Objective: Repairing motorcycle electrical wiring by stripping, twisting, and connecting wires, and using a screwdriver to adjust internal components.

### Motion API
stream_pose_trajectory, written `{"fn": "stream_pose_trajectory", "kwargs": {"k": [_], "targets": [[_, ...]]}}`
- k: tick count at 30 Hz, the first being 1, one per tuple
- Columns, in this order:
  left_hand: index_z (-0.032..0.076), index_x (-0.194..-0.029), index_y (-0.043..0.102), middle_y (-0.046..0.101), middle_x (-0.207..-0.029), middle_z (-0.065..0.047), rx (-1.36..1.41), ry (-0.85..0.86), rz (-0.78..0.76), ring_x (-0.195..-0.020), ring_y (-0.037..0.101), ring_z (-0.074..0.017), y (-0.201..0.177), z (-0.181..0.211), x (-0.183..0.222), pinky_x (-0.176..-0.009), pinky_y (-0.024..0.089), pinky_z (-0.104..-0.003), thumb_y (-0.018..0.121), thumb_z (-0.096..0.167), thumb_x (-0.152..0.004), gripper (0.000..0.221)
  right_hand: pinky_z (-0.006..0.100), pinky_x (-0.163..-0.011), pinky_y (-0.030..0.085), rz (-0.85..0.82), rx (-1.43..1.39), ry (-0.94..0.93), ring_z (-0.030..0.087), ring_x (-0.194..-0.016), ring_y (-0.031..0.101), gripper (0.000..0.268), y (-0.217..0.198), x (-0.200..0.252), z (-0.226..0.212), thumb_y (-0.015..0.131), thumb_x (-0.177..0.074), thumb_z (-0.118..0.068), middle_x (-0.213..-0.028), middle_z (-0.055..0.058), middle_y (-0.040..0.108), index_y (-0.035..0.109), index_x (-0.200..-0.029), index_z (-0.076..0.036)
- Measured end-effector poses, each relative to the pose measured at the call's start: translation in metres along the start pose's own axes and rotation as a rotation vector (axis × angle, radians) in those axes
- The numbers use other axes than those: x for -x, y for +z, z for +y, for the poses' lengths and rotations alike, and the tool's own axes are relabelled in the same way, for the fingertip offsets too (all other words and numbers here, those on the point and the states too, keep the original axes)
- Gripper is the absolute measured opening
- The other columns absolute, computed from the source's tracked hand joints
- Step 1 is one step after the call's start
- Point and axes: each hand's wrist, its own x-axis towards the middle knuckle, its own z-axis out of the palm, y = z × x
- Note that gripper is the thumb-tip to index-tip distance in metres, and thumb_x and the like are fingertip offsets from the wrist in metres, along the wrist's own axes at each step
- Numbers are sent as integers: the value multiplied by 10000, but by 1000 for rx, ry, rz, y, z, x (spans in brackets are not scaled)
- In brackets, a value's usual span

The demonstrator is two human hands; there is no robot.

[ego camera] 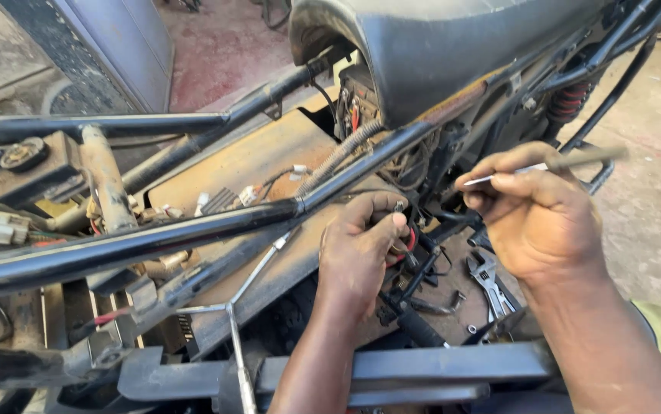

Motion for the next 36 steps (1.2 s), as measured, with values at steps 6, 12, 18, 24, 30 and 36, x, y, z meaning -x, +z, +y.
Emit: {"fn": "stream_pose_trajectory", "kwargs": {"k": [6,12,18,24,30,36], "targets": [[43,-1069,745,726,-795,-124,277,37,1,-682,660,-170,1,8,3,-636,530,-283,711,117,-880,205,367,-739,583,-134,46,-38,428,-1050,733,252,-2,9,-7,497,-773,98,-924,147,671,690,-863,-38],[-35,-1044,696,740,-925,-161,531,314,-101,-771,700,-242,5,15,-4,-653,594,-322,660,137,-954,197,362,-772,562,-172,525,254,251,-874,706,369,13,18,-3,781,-734,32,-945,151,746,762,-1102,40],[0,-987,703,756,-968,-153,434,201,-63,-638,672,-184,6,14,-5,-581,539,-290,684,151,-925,164,277,-838,566,-383,874,-161,159,-912,738,203,31,22,-13,703,-874,-162,-941,64,774,804,-1007,-47],[12,-1092,646,702,-860,-189,524,319,-30,-590,588,-228,2,9,-7,-556,524,-307,672,-44,-859,241,297,-635,469,77,842,307,205,-672,645,211,25,13,-11,731,-843,-101,-716,157,739,841,-975,21],[-11,-1022,749,718,-762,-146,370,185,-5,-586,618,-170,6,11,-5,-582,560,-284,773,109,-850,211,331,-585,334,-80,844,337,179,-630,463,165,3,10,1,717,-882,-95,-671,81,579,816,-880,37],[125,-672,709,537,-577,46,-341,7,108,-587,466,-88,12,14,-2,-547,410,-301,894,293,-794,278,336,-558,290,55,1093,349,163,-570,384,149,19,6,-7,680,-810,-127,-593,44,489,765,-733,-33]]}}
